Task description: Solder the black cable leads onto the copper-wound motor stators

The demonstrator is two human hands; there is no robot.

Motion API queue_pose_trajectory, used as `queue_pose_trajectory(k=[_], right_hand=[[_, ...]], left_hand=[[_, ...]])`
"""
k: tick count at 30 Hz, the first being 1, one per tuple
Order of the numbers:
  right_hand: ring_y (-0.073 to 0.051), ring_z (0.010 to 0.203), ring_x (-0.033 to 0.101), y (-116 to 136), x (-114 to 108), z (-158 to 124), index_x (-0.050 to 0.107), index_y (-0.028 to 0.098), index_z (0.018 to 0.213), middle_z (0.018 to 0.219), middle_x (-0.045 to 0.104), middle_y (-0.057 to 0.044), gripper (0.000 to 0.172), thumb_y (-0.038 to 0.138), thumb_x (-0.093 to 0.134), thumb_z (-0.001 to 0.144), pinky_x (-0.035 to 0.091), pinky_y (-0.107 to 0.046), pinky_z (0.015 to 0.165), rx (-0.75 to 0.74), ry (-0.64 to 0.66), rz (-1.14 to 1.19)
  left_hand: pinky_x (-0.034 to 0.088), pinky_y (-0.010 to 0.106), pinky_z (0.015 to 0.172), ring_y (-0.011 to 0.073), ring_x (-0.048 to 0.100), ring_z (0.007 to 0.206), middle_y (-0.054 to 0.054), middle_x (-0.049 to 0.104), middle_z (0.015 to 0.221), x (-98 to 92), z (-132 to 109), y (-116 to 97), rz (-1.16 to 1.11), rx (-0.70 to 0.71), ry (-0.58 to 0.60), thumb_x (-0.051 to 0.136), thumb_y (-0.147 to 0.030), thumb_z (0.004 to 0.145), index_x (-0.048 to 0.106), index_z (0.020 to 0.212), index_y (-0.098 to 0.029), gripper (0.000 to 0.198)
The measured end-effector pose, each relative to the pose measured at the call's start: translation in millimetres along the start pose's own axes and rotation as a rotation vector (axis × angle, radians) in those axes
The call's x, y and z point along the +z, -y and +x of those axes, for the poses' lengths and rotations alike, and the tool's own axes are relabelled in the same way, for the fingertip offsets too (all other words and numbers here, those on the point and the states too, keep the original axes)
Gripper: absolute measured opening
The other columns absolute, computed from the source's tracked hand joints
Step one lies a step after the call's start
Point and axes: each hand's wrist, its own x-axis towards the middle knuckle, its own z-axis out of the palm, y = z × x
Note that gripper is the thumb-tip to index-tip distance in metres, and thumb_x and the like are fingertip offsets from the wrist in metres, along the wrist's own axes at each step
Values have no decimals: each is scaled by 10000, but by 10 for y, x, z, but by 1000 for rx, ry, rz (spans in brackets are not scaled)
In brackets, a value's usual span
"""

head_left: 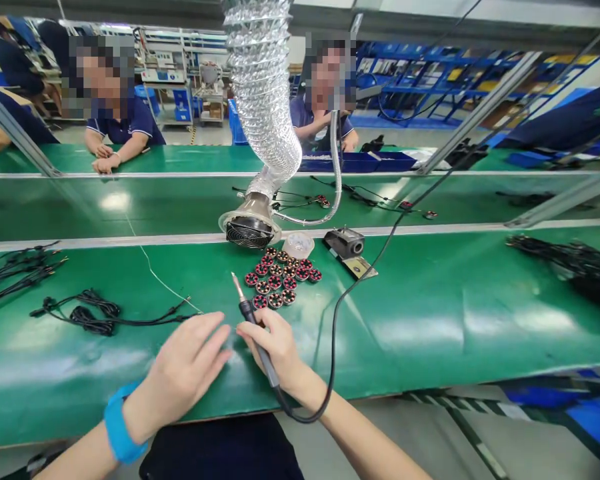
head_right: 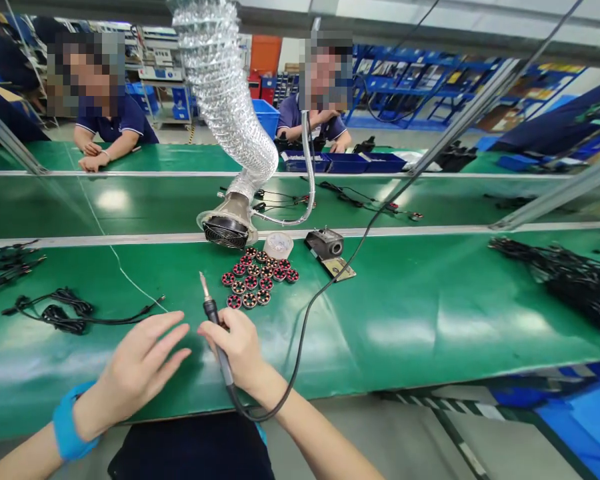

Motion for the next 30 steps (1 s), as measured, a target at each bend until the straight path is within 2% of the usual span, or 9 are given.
queue_pose_trajectory(k=[2,4,7,10,15,17,20,23,30], right_hand=[[-150,651,432,65,38,-9,715,194,875,708,472,-16,239,163,502,978,339,-270,577,-21,2,9],[-151,652,428,85,46,-36,712,185,881,706,469,-18,245,156,491,982,336,-269,577,-23,18,4],[-156,657,428,39,22,-107,708,187,885,713,483,-25,255,151,476,987,330,-274,583,-46,81,-51],[-160,646,416,-98,-26,-187,705,197,870,694,479,-21,261,138,476,980,314,-278,578,-58,105,-161],[-165,697,502,-408,-93,-222,692,195,962,818,543,-46,188,155,508,975,409,-272,613,111,-23,-260],[-185,776,563,-472,-75,-194,665,201,1073,944,582,-77,183,163,514,976,465,-289,666,126,5,-232],[-220,872,594,-475,-10,-147,620,211,1171,1044,589,-110,235,157,517,968,513,-329,732,128,117,-178],[-240,896,583,-431,49,-131,621,217,1178,1046,592,-119,275,116,494,955,517,-362,757,132,194,-182],[-206,822,520,-282,179,-13,602,228,1166,1010,560,-73,347,41,535,882,457,-300,707,110,337,-219]], left_hand=[[557,376,869,235,666,996,125,697,1081,112,63,-90,-43,-5,34,540,-204,956,557,1222,-162,269],[548,318,703,194,664,775,72,692,848,230,53,-107,-69,-59,71,489,-219,985,604,1057,-158,149],[477,278,577,162,604,607,18,626,674,312,-45,-30,-84,-63,176,439,-208,1000,609,865,-184,218],[480,264,626,164,649,665,31,688,753,241,-138,191,-90,-62,220,398,-213,1008,631,920,-192,250],[464,261,615,171,650,654,27,694,810,5,-172,769,30,-504,223,347,-382,1017,603,979,-210,310],[485,284,649,204,669,759,55,678,929,-40,-186,915,36,-575,259,370,-468,992,573,1036,-206,334],[516,322,724,247,672,906,83,637,1070,-11,-262,988,-27,-529,349,470,-578,919,553,1112,-208,426],[511,308,684,218,668,790,51,631,981,86,-370,968,-109,-482,409,479,-571,914,589,1006,-229,371],[499,262,614,181,645,676,19,629,827,271,-383,756,-322,-387,383,526,-558,896,617,821,-255,325]])
